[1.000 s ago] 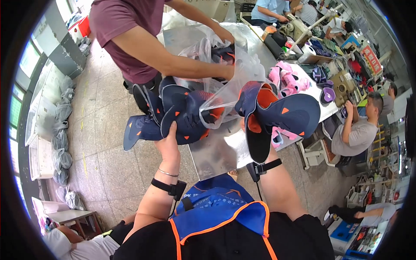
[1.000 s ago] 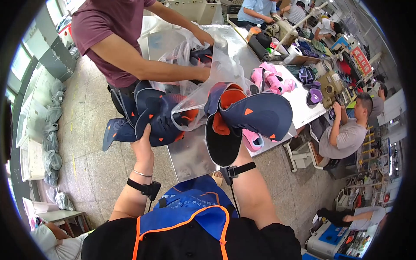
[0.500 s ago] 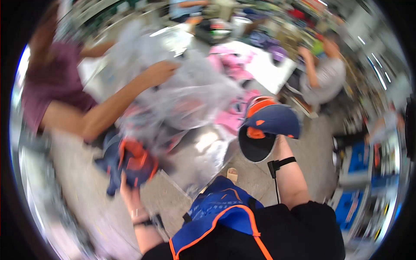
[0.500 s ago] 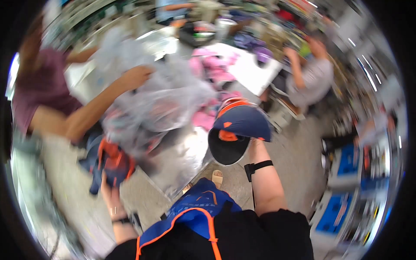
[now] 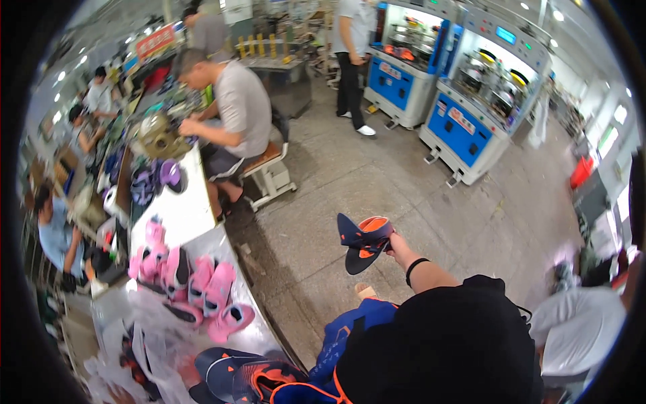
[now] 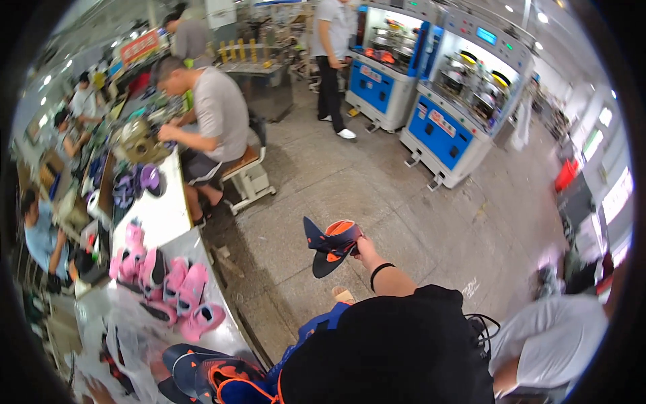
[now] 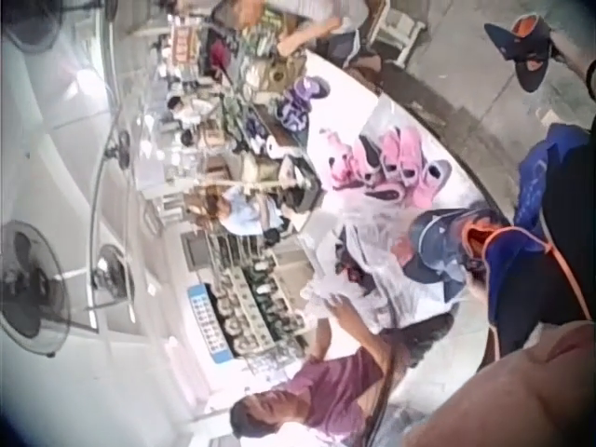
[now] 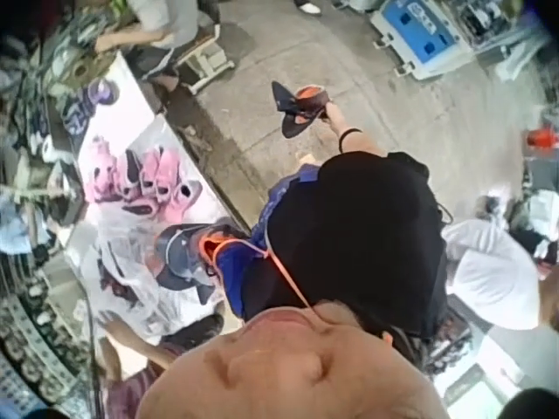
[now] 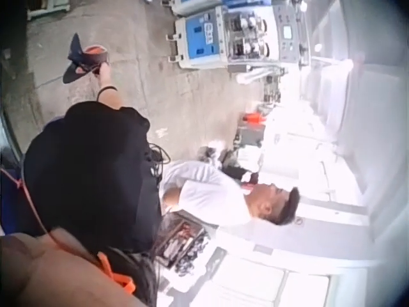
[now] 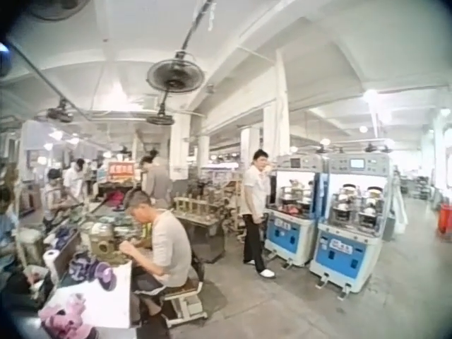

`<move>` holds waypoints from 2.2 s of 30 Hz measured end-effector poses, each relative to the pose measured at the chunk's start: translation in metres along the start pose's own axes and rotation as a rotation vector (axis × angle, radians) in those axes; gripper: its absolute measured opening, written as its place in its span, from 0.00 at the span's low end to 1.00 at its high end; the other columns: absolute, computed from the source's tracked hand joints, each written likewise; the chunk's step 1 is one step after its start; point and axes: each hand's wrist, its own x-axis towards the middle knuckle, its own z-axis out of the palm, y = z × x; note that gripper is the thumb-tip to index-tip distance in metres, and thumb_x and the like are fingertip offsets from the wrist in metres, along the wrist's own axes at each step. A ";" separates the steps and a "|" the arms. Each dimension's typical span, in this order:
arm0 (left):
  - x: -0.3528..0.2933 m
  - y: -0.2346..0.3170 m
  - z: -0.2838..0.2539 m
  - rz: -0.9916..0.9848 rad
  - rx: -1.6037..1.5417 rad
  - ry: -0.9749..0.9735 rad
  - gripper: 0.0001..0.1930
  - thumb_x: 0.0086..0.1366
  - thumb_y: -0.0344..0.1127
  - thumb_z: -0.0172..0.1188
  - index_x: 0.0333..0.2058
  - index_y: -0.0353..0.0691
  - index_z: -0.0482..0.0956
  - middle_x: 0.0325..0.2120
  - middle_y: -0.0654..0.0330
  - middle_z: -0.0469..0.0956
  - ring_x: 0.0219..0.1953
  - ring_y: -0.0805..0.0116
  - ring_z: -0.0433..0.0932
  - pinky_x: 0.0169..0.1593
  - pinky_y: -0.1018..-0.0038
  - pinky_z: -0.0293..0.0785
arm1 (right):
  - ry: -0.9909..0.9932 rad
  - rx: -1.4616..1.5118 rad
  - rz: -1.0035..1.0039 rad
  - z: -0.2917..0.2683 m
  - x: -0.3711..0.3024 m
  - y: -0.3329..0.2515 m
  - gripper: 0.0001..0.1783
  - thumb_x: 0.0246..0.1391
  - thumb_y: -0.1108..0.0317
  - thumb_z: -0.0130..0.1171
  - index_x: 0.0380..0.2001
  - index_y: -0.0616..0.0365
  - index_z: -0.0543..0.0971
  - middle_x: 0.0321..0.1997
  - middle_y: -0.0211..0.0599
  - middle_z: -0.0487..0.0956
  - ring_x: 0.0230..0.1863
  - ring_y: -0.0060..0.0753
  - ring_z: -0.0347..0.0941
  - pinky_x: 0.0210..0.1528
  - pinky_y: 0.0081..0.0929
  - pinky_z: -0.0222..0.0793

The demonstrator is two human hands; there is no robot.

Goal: Operating a shoe lasting machine to shape the upper of sports shoes.

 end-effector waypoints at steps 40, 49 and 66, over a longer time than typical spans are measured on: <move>0.571 -0.696 0.974 -0.957 0.702 -0.499 0.20 0.64 0.33 0.57 0.55 0.38 0.70 0.49 0.54 0.76 0.51 0.54 0.76 0.59 0.55 0.69 | 0.701 0.609 0.295 -0.168 0.285 -0.163 0.18 0.55 0.61 0.45 0.48 0.43 0.76 0.33 0.31 0.80 0.27 0.30 0.76 0.22 0.27 0.69; 0.522 -0.793 1.022 -1.377 0.994 -0.588 0.18 0.67 0.38 0.55 0.52 0.35 0.73 0.50 0.51 0.76 0.51 0.54 0.76 0.58 0.58 0.71 | 1.275 0.960 0.359 -0.206 0.196 -0.119 0.15 0.54 0.50 0.49 0.40 0.43 0.74 0.31 0.31 0.74 0.22 0.34 0.73 0.20 0.30 0.66; 0.324 -1.053 1.097 -1.323 1.004 -0.509 0.18 0.66 0.33 0.55 0.53 0.33 0.71 0.49 0.49 0.76 0.51 0.54 0.77 0.58 0.57 0.71 | 0.914 1.249 -0.379 -0.499 0.283 -0.184 0.22 0.61 0.60 0.45 0.58 0.50 0.67 0.57 0.36 0.72 0.57 0.39 0.70 0.55 0.39 0.71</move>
